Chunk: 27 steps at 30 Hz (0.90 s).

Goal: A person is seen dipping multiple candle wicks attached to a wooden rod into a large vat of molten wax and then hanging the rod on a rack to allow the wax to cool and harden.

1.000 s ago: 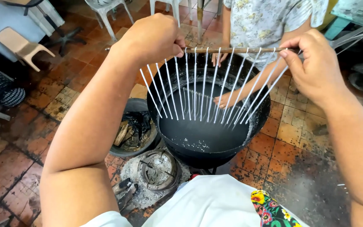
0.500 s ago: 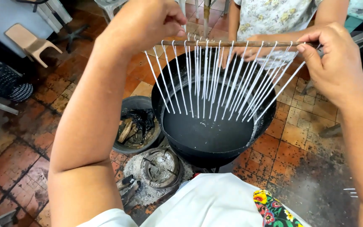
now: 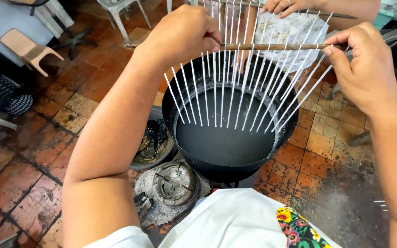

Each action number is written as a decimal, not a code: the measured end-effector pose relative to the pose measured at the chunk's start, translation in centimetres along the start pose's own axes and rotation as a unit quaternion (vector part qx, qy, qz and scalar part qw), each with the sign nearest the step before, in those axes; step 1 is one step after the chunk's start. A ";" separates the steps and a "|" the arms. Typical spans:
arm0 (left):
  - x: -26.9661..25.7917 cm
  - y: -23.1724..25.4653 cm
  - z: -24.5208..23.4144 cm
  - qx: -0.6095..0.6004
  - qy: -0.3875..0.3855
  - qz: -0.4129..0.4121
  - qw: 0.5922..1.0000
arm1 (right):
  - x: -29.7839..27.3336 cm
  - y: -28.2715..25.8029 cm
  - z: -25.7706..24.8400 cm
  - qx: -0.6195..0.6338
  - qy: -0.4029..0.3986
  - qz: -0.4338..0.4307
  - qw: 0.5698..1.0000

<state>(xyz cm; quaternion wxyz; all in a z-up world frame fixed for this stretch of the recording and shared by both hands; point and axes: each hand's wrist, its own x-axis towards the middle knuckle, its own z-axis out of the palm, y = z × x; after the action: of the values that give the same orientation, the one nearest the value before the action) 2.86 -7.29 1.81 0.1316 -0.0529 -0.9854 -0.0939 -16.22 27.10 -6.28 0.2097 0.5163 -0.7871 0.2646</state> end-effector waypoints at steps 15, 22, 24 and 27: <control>-0.6 -0.9 2.1 -0.015 -0.047 -0.101 0.994 | -1.2 0.3 0.7 0.008 -0.012 -0.013 1.000; -3.4 -0.1 5.3 0.045 -0.037 -0.045 0.997 | -2.8 -5.0 2.2 0.048 -0.088 0.133 0.986; -5.1 0.5 7.1 0.024 -0.067 -0.087 0.994 | -4.7 -5.6 3.9 0.042 -0.115 0.168 0.978; -8.5 -0.2 12.2 -0.026 -0.065 -0.073 0.995 | -9.4 -5.0 7.8 0.031 -0.144 0.157 0.977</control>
<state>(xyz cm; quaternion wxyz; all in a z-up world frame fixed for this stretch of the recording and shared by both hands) 7.91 -5.74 -12.09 0.0586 0.0101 -0.9903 -0.1255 -8.48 27.14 -16.99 0.0337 0.4252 -0.8716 0.2418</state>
